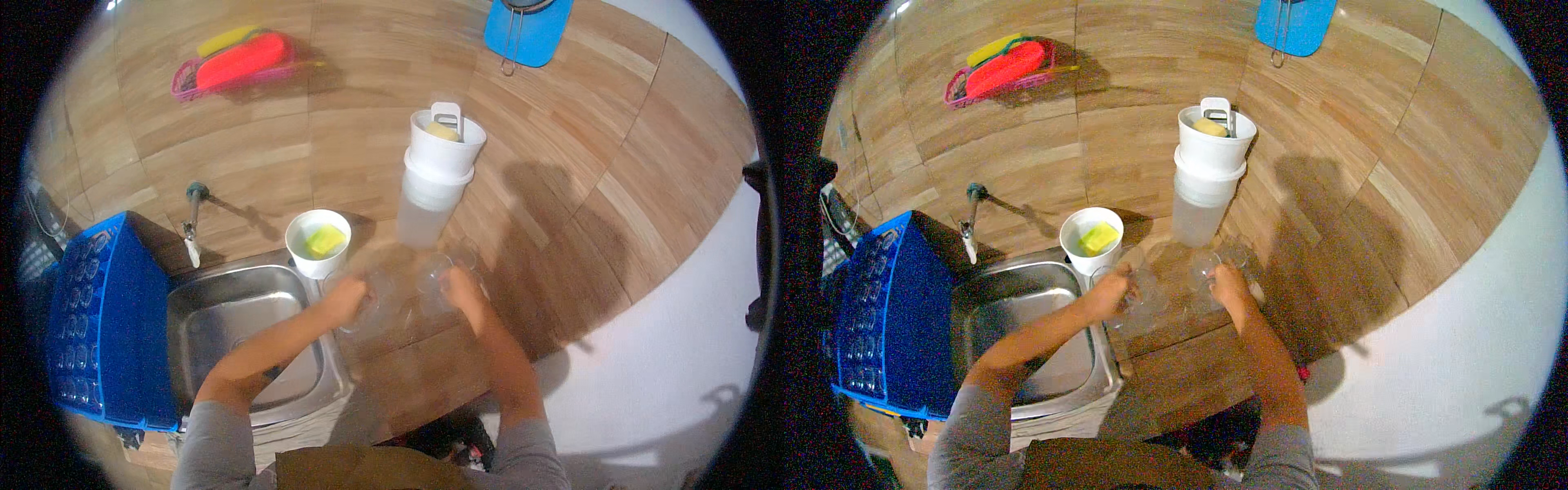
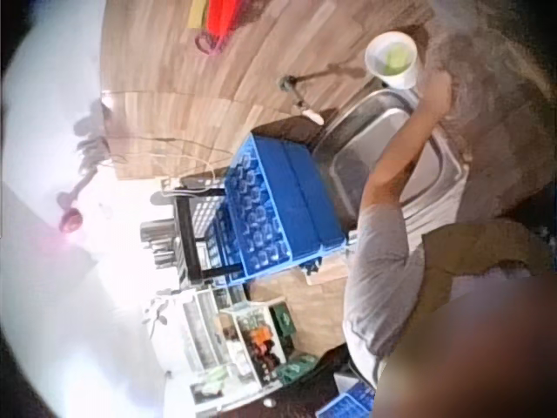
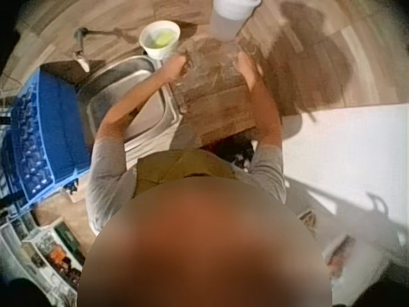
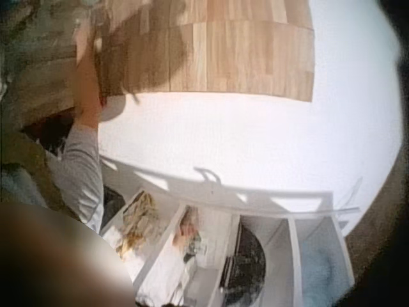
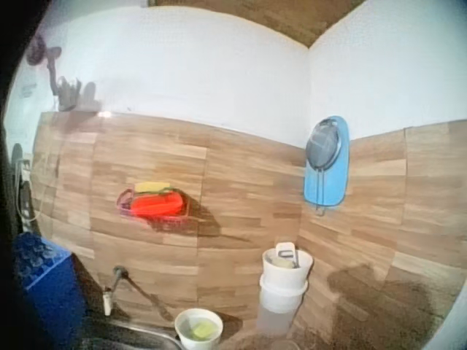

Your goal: The person unpacks clear plastic cups from cardboard boxes and places them on a metal table. They repeatedly open boxes, remove cups, and stack them, then walk to a sink area to rinse the cups before returning to the table to continue unpacking.

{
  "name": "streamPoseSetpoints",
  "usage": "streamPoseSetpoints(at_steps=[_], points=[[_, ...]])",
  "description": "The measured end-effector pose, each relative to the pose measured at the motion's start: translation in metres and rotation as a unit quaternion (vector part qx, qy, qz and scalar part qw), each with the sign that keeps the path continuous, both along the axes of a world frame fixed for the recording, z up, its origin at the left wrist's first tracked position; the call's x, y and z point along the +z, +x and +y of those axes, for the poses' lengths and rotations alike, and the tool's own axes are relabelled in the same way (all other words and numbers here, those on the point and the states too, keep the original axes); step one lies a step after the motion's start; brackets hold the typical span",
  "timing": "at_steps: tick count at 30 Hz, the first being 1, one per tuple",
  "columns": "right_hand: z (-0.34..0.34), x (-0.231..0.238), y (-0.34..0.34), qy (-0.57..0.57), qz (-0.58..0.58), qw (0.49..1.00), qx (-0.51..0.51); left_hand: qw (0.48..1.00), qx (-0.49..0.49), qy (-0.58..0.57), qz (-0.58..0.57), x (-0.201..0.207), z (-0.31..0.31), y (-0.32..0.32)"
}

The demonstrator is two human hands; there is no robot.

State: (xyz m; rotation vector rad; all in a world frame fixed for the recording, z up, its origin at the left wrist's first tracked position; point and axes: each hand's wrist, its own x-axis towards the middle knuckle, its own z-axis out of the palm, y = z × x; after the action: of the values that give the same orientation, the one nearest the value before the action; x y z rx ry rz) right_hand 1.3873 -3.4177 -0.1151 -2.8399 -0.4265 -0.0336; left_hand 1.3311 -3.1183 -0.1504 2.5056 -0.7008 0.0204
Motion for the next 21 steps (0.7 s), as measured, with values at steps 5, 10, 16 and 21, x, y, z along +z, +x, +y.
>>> streamPoseSetpoints(at_steps=[5,10,16,21], points=[[-0.028,-0.049,0.094,0.027,0.009,1.0,0.003,0.984,-0.021,0.165,-0.067,0.01,-0.059,0.108],[-0.007,-0.028,0.105,0.03,0.008,0.999,0.022,0.977,0.014,0.213,-0.015,-0.015,-0.046,0.184],[-0.022,-0.045,0.132,0.015,-0.008,0.999,0.05,0.974,0.008,0.209,-0.09,-0.014,-0.044,0.216],[-0.025,-0.062,0.15,0.011,0.003,0.999,0.03,0.962,-0.027,0.27,-0.038,-0.007,-0.049,0.232]])
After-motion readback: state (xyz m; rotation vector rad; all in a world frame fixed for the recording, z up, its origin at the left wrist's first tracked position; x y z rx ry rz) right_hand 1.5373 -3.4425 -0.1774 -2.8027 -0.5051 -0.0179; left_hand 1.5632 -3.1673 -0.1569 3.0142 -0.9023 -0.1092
